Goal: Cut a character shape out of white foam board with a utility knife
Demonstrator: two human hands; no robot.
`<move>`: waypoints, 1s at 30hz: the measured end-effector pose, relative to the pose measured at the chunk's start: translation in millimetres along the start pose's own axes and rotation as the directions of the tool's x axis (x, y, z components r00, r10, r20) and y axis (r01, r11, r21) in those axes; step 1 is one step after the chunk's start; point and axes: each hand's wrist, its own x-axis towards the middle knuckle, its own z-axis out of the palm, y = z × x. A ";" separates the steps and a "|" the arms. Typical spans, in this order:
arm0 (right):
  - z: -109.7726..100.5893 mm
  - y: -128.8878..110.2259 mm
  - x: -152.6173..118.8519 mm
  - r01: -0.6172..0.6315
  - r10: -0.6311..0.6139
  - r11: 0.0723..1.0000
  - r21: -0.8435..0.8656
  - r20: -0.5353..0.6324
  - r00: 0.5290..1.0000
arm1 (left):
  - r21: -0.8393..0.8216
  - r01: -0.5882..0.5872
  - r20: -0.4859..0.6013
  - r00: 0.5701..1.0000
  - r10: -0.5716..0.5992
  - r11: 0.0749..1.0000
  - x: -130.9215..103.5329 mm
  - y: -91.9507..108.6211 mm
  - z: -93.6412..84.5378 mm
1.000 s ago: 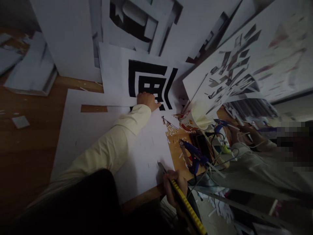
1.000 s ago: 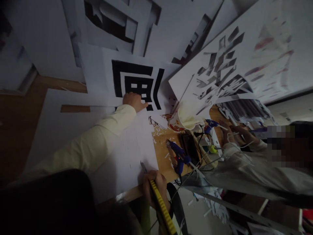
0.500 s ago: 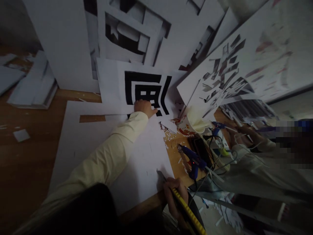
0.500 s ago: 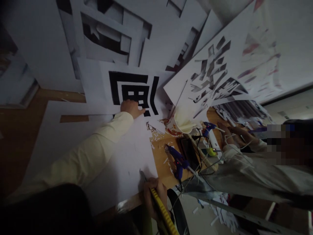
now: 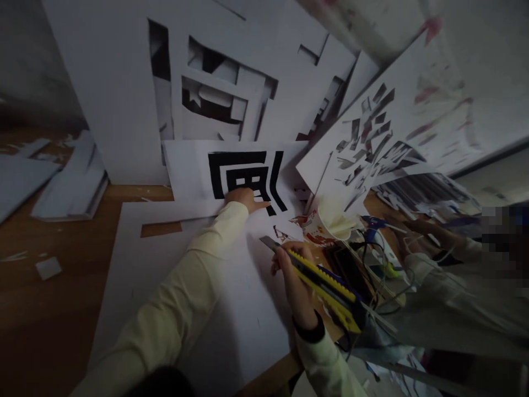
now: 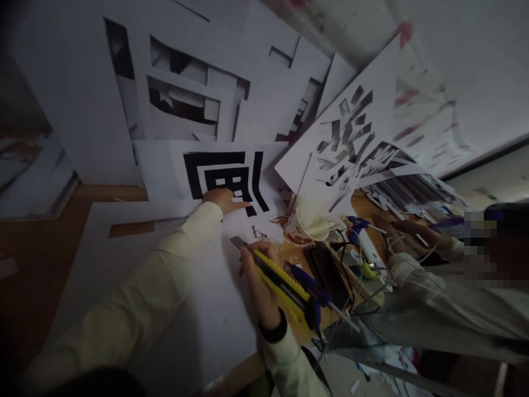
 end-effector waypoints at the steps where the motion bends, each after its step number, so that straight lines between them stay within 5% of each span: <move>1: 9.8 0.2 8.1 0.001 -0.001 1.000 0.011 -0.017 1.000 | -0.004 0.000 -0.004 1.000 0.000 1.000 0.6 -0.6 -0.3; 5: 28.6 10.2 19.7 0.018 -0.022 0.998 -0.059 -0.066 0.998 | 0.003 0.004 -0.040 0.999 -0.004 1.000 1.6 -1.3 3.5; 13: 27.5 13.2 11.6 -0.031 0.040 0.988 -0.151 0.054 0.998 | 0.020 0.004 -0.186 0.982 0.000 1.000 0.9 -3.2 17.9; 30: 33.9 -1.9 13.4 -0.012 0.026 0.952 -0.305 0.041 0.999 | 0.004 0.017 -0.183 0.983 -0.016 1.000 0.6 -1.5 16.2</move>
